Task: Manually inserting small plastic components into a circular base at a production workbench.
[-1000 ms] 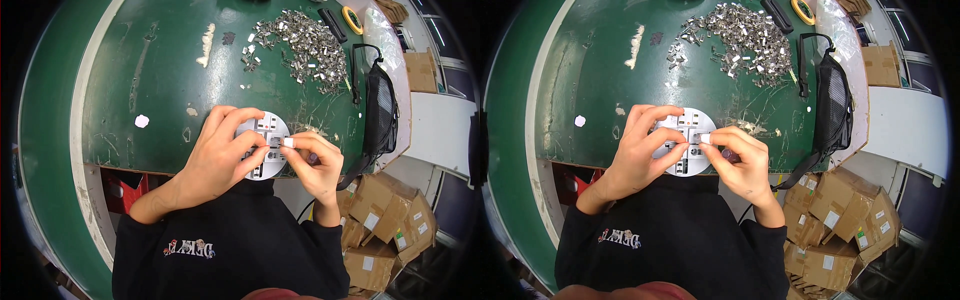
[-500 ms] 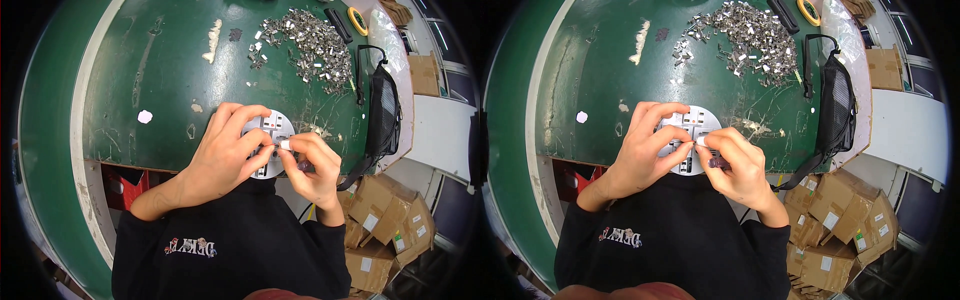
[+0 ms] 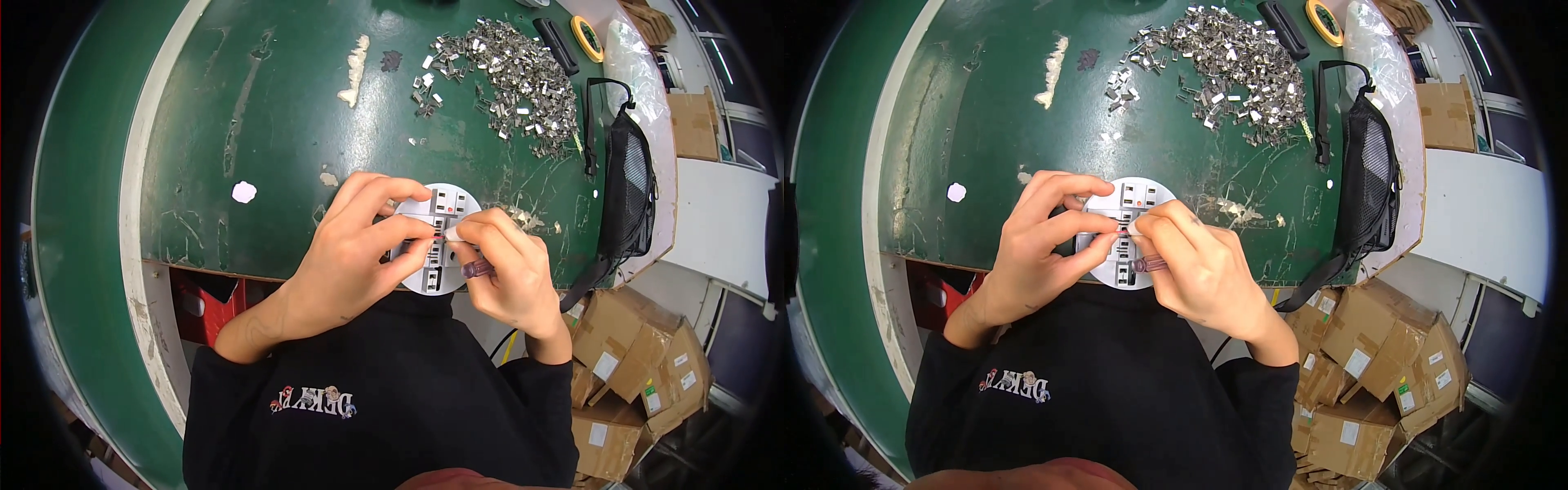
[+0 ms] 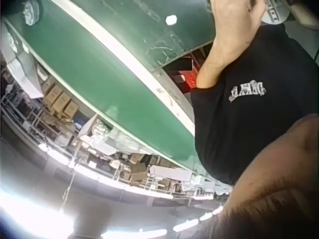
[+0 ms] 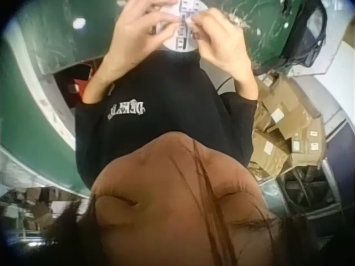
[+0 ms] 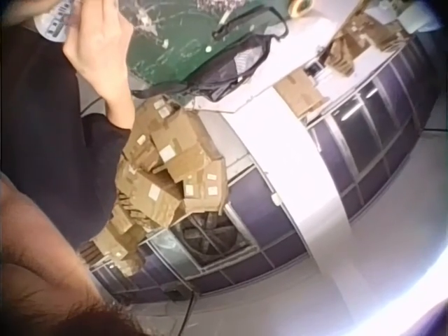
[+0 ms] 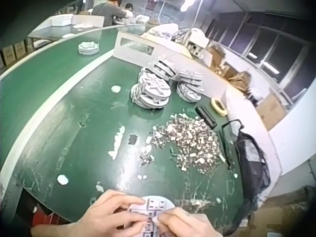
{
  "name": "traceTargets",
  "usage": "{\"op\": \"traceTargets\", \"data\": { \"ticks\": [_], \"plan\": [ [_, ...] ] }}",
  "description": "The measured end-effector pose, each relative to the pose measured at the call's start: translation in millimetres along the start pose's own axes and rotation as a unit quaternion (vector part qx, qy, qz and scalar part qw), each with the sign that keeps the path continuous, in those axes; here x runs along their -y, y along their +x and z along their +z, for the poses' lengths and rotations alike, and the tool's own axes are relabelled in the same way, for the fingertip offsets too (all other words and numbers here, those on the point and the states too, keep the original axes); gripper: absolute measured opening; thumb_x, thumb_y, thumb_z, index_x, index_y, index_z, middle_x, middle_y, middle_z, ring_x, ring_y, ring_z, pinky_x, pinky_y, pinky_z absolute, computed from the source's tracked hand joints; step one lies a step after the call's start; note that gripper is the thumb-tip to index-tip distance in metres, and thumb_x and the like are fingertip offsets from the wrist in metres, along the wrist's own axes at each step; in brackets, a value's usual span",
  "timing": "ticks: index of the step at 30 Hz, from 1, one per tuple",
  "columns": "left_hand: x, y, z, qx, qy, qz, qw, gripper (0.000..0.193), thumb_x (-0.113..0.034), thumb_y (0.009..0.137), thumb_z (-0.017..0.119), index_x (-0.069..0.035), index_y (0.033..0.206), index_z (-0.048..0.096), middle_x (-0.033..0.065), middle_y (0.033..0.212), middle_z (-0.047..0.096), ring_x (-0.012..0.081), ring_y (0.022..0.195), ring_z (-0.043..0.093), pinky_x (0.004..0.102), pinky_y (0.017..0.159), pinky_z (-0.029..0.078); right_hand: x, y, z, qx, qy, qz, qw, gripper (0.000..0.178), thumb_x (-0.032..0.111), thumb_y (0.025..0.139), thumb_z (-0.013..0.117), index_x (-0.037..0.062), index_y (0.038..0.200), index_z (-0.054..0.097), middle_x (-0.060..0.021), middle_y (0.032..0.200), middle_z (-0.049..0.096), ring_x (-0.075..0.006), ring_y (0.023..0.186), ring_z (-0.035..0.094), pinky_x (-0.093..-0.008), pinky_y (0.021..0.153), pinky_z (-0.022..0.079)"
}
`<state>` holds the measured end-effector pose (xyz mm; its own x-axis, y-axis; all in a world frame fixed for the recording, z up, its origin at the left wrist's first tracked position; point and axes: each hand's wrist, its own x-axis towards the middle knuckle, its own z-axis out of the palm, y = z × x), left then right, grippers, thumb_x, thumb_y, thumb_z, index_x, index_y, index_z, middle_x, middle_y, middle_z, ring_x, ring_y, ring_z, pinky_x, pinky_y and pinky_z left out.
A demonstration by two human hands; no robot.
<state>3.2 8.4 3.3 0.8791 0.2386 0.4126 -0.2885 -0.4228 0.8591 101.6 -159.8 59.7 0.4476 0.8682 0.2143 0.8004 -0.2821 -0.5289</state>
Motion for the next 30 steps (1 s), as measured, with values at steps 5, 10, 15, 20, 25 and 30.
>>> {"op": "traceTargets", "data": {
  "ticks": [5,10,15,20,25,30],
  "plan": [
    [-3,1,0,-0.015,0.000,-0.007,1.000,0.021,0.007,0.069,0.073,-0.005,0.086,0.071,0.0074,0.114,0.063,0.0184,0.097,0.053,0.0258,0.077,0.046,2,3,-1,0.008,-0.020,-0.007,1.000,0.024,-0.012,0.070,0.066,-0.0005,0.091,0.063,-0.0083,0.088,0.063,-0.0184,0.058,0.051,-0.0283,0.049,0.041],
    [-1,0,0,-0.011,-0.004,-0.022,1.000,0.021,0.007,0.069,0.073,-0.005,0.086,0.070,0.0078,0.113,0.063,0.0185,0.096,0.053,0.0259,0.077,0.046,3,9,-6,0.062,-0.050,-0.004,0.997,0.023,-0.011,0.071,0.066,-0.0004,0.091,0.063,-0.0081,0.088,0.063,-0.0186,0.058,0.051,-0.0286,0.049,0.041],
    [-1,0,0,-0.009,-0.016,-0.035,0.999,0.021,0.006,0.070,0.073,-0.004,0.087,0.070,0.0079,0.113,0.063,0.0186,0.096,0.053,0.0261,0.077,0.047,10,19,-8,0.120,-0.073,0.013,0.990,0.022,-0.011,0.070,0.065,-0.0003,0.090,0.062,-0.0075,0.086,0.061,-0.0186,0.057,0.050,-0.0285,0.049,0.041],
    [-1,-1,-1,-0.006,-0.022,-0.040,0.999,0.020,0.006,0.071,0.073,-0.003,0.088,0.070,0.0077,0.113,0.063,0.0186,0.095,0.053,0.0265,0.078,0.047,8,17,-9,0.101,-0.014,0.041,0.994,0.021,-0.011,0.069,0.064,0.0003,0.087,0.060,-0.0068,0.084,0.060,-0.0182,0.057,0.049,-0.0282,0.050,0.040],
    [-1,-1,-1,-0.002,-0.023,-0.041,0.999,0.019,0.005,0.072,0.073,-0.003,0.088,0.070,0.0073,0.113,0.063,0.0184,0.095,0.053,0.0266,0.078,0.047,7,12,-5,0.083,0.000,0.047,0.995,0.019,-0.010,0.070,0.064,0.0005,0.085,0.060,-0.0067,0.084,0.060,-0.0172,0.058,0.048,-0.0279,0.050,0.040],
    [-2,1,-2,0.006,-0.021,-0.048,0.999,0.017,0.005,0.072,0.073,-0.002,0.087,0.070,0.0070,0.113,0.063,0.0184,0.094,0.053,0.0267,0.078,0.047,3,12,-1,0.091,-0.002,0.033,0.995,0.016,-0.011,0.073,0.064,0.0004,0.084,0.060,-0.0065,0.080,0.060,-0.0163,0.054,0.045,-0.0270,0.049,0.038]
  ]
}}
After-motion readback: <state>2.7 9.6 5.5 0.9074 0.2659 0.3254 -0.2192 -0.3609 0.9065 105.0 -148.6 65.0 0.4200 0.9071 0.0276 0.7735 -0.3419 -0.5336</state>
